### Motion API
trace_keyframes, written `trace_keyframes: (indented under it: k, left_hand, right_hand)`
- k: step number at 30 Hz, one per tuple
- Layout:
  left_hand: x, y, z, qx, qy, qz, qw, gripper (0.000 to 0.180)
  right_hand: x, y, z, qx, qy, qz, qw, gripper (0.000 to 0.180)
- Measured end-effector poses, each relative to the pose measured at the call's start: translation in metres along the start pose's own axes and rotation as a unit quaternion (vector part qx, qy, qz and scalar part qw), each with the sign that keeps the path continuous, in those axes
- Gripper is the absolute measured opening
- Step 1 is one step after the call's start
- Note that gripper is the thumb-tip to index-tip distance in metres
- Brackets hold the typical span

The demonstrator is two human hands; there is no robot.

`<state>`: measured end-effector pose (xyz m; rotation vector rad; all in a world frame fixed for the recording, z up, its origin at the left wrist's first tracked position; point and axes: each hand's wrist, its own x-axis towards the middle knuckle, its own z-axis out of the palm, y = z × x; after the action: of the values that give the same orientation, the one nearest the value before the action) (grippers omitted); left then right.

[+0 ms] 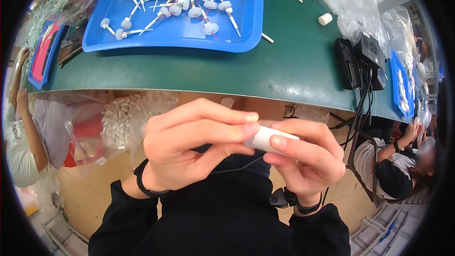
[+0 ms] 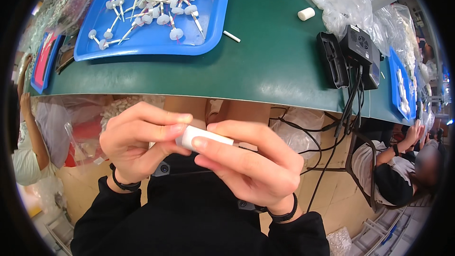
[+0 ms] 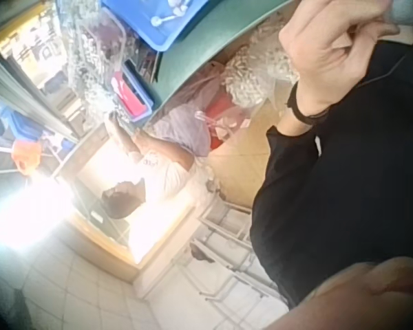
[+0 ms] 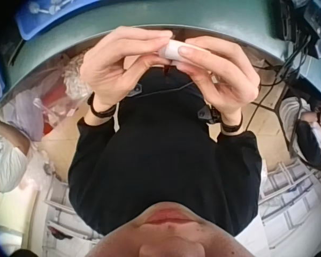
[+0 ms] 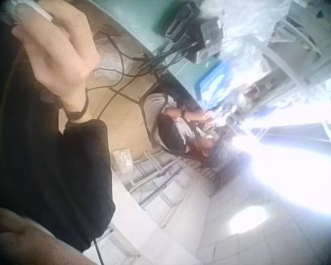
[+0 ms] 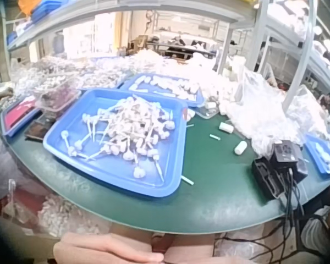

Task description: The person sits at a green workbench in a factory setting and assembles small white cylindrical components. They pick up a white plastic piece with a protruding rod and insert it into a clear plastic tube, repeating this process for multiple units. The person places the assembled items into a blue tray on the table.

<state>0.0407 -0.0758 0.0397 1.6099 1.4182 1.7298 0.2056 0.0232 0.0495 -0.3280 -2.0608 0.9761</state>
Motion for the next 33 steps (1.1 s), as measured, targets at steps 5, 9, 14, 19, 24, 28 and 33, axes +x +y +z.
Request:
trace_keyframes:
  k: [5, 9, 14, 19, 24, 28, 33]
  left_hand:
    - [-0.001, -0.006, 0.002, -0.095, 0.021, -0.071, 0.993, 0.029]
    - [-0.002, -0.004, -0.002, -0.065, 0.005, -0.062, 0.996, 0.028]
    - [0.001, -0.002, -0.005, -0.033, -0.011, -0.009, 0.999, 0.028]
    - [-0.007, 0.003, 0.001, -0.043, 0.008, -0.001, 0.999, 0.027]
    - [-0.004, 0.005, 0.004, 0.004, 0.025, -0.005, 1.000, 0.032]
    - [0.001, -0.005, 0.002, -0.007, 0.011, 0.025, 1.000, 0.027]
    - [0.004, -0.025, -0.003, 0.014, -0.017, 0.065, 0.998, 0.038]
  right_hand:
    - [-0.001, 0.004, 0.003, -0.027, 0.009, -0.061, 0.998, 0.031]
    - [0.004, -0.010, 0.006, -0.052, 0.008, 0.039, 0.998, 0.030]
    - [-0.003, -0.009, 0.007, -0.104, 0.007, 0.007, 0.995, 0.033]
    - [-0.005, -0.017, 0.006, -0.082, 0.003, 0.042, 0.996, 0.032]
    - [-0.001, -0.008, 0.007, -0.077, 0.006, -0.001, 0.997, 0.032]
    - [0.000, 0.004, 0.012, -0.068, 0.019, -0.044, 0.997, 0.033]
    - [0.004, 0.012, 0.013, -0.094, -0.058, -0.010, 0.994, 0.037]
